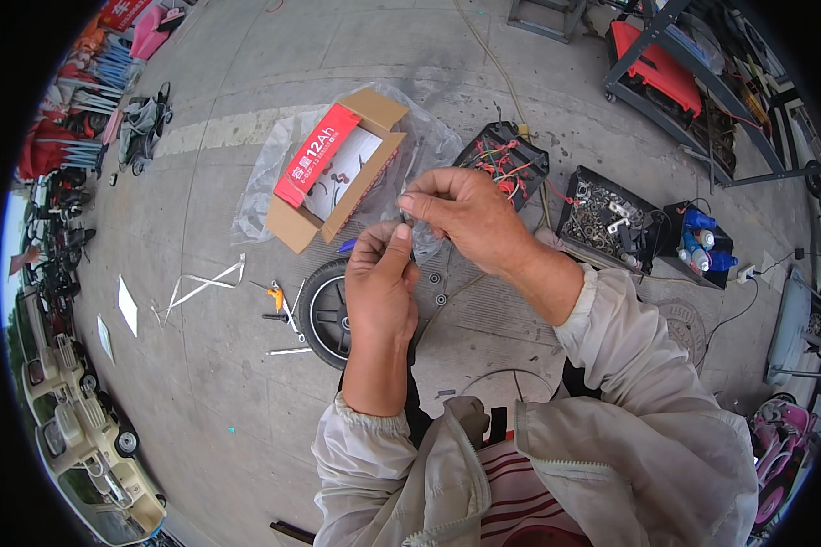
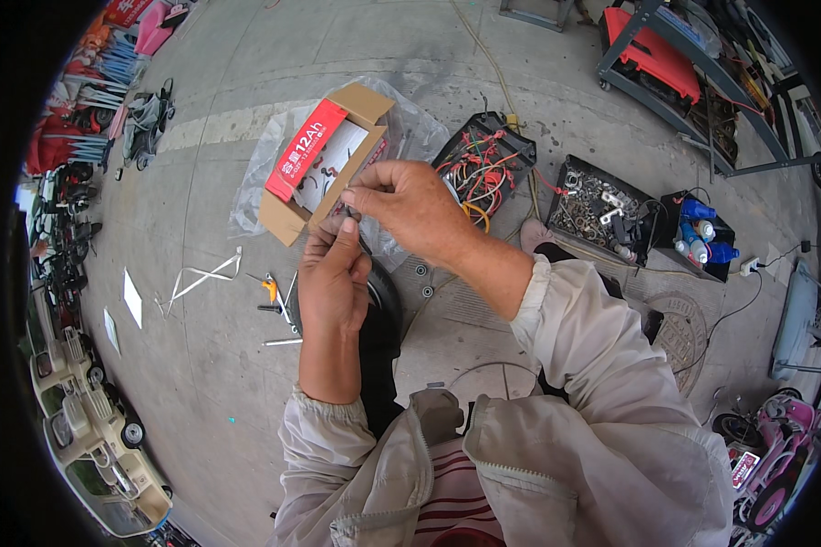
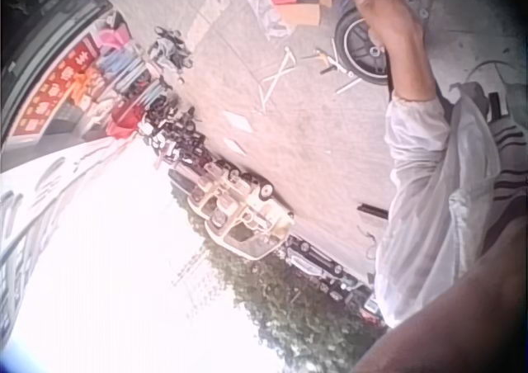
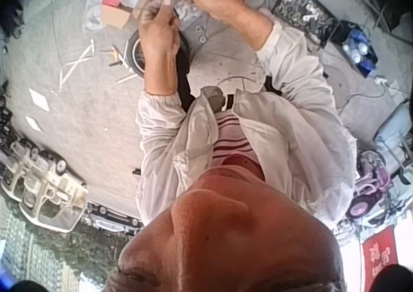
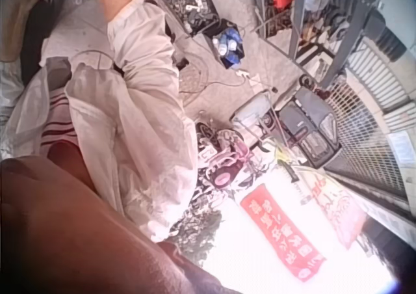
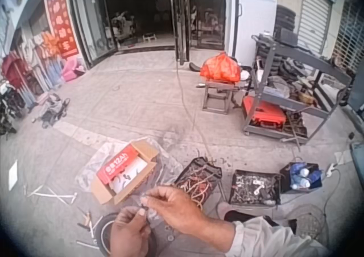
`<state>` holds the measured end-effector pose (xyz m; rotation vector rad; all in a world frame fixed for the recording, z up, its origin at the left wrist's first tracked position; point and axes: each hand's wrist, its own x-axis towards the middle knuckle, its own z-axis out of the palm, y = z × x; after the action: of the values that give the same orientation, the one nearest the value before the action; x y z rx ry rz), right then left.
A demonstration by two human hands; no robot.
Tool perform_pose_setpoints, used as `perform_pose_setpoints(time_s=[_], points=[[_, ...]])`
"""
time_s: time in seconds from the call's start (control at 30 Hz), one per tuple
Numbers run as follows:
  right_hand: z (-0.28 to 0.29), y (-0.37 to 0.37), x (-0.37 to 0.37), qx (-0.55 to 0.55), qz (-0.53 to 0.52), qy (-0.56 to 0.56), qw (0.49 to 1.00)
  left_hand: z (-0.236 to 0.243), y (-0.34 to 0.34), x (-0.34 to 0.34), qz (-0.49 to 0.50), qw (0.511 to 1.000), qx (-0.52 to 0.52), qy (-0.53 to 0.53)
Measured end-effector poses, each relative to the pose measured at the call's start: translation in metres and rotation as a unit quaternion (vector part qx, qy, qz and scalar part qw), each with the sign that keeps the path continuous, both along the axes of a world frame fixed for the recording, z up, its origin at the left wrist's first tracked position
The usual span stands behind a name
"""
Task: The person sits on the ground and strips the insulation from a black wire using a small tool. They then use pliers to cut and manipulate the wire ends near a battery pack and a cardboard box.
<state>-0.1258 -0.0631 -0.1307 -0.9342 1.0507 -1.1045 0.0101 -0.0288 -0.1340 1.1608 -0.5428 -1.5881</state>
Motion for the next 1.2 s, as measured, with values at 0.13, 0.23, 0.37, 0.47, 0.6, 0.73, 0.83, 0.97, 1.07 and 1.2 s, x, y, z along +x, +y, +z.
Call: perform_pose_setpoints(time_s=[0.13, 0.23, 0.37, 0.47, 0.6, 0.73, 0.83, 0.97, 1.07, 1.2], points=[[-0.004, -0.002, -0.004, -0.006, 0.014, 0.030, 0.999, 0.002, 0.001, -0.002, 0.018, 0.998, -0.012, -0.063], [-0.003, -0.001, -0.005, -0.020, 0.019, 0.036, 0.999, 0.001, 0.001, -0.003, 0.024, 0.995, -0.021, -0.089], [0.000, 0.000, -0.004, -0.008, 0.018, -0.010, 1.000, 0.000, -0.001, -0.003, 0.019, 0.997, -0.026, -0.065], [0.006, 0.000, -0.002, -0.018, 0.034, -0.058, 0.998, 0.000, -0.004, 0.002, -0.019, 0.999, -0.033, -0.001], [0.008, 0.002, -0.006, -0.079, 0.042, -0.020, 0.996, 0.009, -0.004, 0.000, -0.033, 0.995, -0.008, 0.094], [0.009, 0.003, -0.006, -0.201, 0.011, 0.097, 0.975, 0.009, -0.003, 0.000, -0.056, 0.990, 0.009, 0.128], [0.016, 0.004, -0.006, -0.249, -0.004, 0.140, 0.958, 0.005, -0.004, 0.000, -0.070, 0.988, 0.012, 0.137], [0.014, 0.005, -0.006, -0.265, -0.027, 0.164, 0.950, 0.004, -0.004, 0.000, -0.076, 0.986, 0.016, 0.147], [0.014, 0.006, -0.006, -0.273, -0.045, 0.182, 0.944, 0.006, -0.005, -0.001, -0.077, 0.987, 0.009, 0.143], [0.011, 0.006, -0.004, -0.292, -0.064, 0.201, 0.933, 0.005, -0.004, 0.000, -0.068, 0.987, 0.012, 0.146]])
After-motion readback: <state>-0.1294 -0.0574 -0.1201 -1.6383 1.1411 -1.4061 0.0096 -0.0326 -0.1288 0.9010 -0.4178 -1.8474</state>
